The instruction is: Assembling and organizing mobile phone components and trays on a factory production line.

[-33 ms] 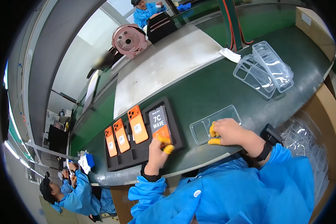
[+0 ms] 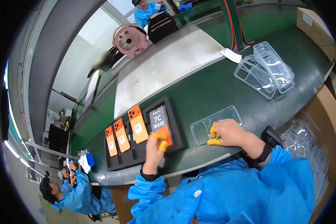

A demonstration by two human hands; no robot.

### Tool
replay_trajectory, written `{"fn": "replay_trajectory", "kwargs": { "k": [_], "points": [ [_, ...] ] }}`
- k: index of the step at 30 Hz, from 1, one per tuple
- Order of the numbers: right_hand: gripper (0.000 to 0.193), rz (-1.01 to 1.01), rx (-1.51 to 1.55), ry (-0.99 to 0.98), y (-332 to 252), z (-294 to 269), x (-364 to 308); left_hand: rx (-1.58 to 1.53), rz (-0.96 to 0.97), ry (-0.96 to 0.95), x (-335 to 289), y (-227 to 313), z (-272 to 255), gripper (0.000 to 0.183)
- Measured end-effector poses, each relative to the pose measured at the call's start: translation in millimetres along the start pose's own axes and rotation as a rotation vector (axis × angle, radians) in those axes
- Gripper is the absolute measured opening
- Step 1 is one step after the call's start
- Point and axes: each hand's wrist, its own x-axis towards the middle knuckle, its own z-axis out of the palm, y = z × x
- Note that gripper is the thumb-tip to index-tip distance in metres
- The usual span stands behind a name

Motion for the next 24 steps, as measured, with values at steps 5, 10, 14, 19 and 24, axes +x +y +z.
{"fn": "replay_trajectory", "kwargs": {
  "k": [5, 10, 14, 19, 24],
  "points": [
    [0.029, 0.044, 0.006, -0.022, -1, 1, 3, 0.776, -0.473, 0.298, 17, -63, -27, 0.036],
    [0.029, 0.073, -0.089, -0.012, 1, 9, 5, 0.530, -0.559, 0.391, 16, -82, -32, 0.040],
    [0.029, 0.098, -0.060, 0.033, -4, 10, 3, -0.129, -0.622, 0.511, 24, -85, -39, 0.028],
    [0.027, 0.135, -0.001, 0.068, -13, 6, 2, -0.807, -0.597, 0.515, 25, -53, -54, 0.024],
    [0.038, 0.233, 0.257, 0.237, -23, -10, 13, -0.979, -0.449, 0.325, 12, 18, -2, 0.023]
  ]
}}
